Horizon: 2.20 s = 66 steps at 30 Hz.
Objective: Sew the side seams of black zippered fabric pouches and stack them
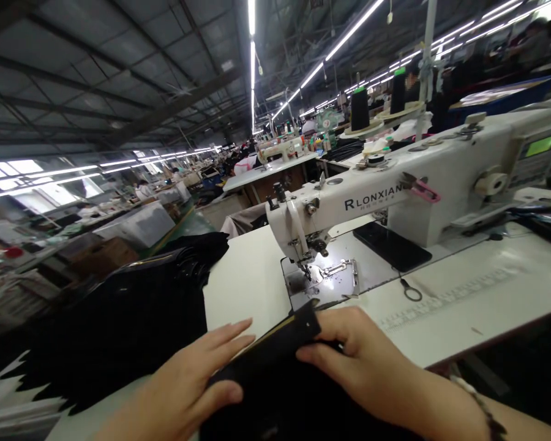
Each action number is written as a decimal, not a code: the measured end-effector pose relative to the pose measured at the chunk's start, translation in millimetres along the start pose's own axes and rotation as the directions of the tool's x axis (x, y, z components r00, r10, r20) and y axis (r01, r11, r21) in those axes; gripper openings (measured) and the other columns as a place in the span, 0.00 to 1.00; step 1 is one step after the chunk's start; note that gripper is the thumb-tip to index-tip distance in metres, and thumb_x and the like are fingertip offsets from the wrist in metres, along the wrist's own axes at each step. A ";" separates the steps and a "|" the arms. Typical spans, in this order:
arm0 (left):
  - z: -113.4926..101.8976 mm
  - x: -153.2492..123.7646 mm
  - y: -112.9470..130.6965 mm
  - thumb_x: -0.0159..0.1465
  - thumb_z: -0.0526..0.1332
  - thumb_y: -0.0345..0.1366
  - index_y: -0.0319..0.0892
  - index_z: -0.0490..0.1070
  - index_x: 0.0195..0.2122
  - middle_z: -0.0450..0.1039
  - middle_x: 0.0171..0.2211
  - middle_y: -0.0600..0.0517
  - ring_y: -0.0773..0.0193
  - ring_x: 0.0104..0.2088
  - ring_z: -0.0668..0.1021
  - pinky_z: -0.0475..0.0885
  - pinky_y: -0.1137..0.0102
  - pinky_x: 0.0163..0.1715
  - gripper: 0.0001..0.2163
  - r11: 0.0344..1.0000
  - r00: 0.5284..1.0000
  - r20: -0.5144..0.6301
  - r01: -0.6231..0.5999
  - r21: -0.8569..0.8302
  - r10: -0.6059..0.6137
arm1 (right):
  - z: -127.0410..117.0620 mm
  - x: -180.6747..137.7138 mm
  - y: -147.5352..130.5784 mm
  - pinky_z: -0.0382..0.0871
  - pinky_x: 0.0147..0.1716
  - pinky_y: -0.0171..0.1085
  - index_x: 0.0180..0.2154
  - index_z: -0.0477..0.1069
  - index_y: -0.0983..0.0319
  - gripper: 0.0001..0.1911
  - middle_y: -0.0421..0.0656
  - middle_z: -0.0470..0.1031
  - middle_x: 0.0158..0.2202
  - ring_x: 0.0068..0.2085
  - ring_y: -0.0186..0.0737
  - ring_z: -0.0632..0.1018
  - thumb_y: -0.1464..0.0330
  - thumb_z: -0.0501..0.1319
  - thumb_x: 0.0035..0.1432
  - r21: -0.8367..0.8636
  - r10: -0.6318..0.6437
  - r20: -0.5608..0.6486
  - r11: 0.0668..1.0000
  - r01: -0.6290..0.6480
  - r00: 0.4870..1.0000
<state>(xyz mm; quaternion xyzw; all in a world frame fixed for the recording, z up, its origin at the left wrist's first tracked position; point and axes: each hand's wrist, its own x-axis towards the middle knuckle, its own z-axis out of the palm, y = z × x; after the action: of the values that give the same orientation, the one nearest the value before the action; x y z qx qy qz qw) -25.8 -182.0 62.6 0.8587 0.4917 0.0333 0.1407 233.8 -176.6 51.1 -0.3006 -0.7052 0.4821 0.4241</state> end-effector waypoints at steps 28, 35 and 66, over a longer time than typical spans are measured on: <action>5.3 66.8 44.0 0.60 0.54 0.41 0.37 0.68 0.26 0.67 0.25 0.53 0.65 0.28 0.68 0.62 0.74 0.29 0.12 0.852 0.988 -0.096 0.055 -0.521 -0.123 | 6.1 1.2 32.0 0.56 0.26 0.33 0.21 0.64 0.63 0.13 0.39 0.66 0.24 0.26 0.33 0.67 0.70 0.54 0.57 -0.339 -0.020 -0.146 0.940 -0.031 0.989; 6.1 69.0 40.2 0.59 0.55 0.42 0.37 0.68 0.27 0.65 0.24 0.55 0.67 0.26 0.66 0.61 0.75 0.25 0.12 0.765 0.987 -0.011 0.117 -0.633 -0.160 | 4.0 7.0 33.0 0.58 0.27 0.33 0.19 0.62 0.63 0.13 0.38 0.66 0.23 0.27 0.32 0.69 0.72 0.56 0.54 -0.241 0.012 -0.135 0.970 -0.045 0.991; -1.5 75.1 33.8 0.61 0.50 0.42 0.40 0.61 0.21 0.63 0.21 0.56 0.67 0.24 0.66 0.58 0.73 0.25 0.14 0.922 0.982 -0.072 0.136 -0.364 -0.173 | -5.9 4.1 58.2 0.44 0.17 0.30 0.19 0.58 0.62 0.15 0.32 0.54 0.15 0.18 0.26 0.54 0.62 0.62 0.42 0.221 0.520 0.062 0.825 -0.520 0.852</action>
<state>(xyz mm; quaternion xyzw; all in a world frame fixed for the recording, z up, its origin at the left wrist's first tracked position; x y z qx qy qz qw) 40.7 -133.7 67.2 0.7745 0.5502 0.1550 0.2711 238.1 -150.0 -1.0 -0.4304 -0.5359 0.6574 0.3087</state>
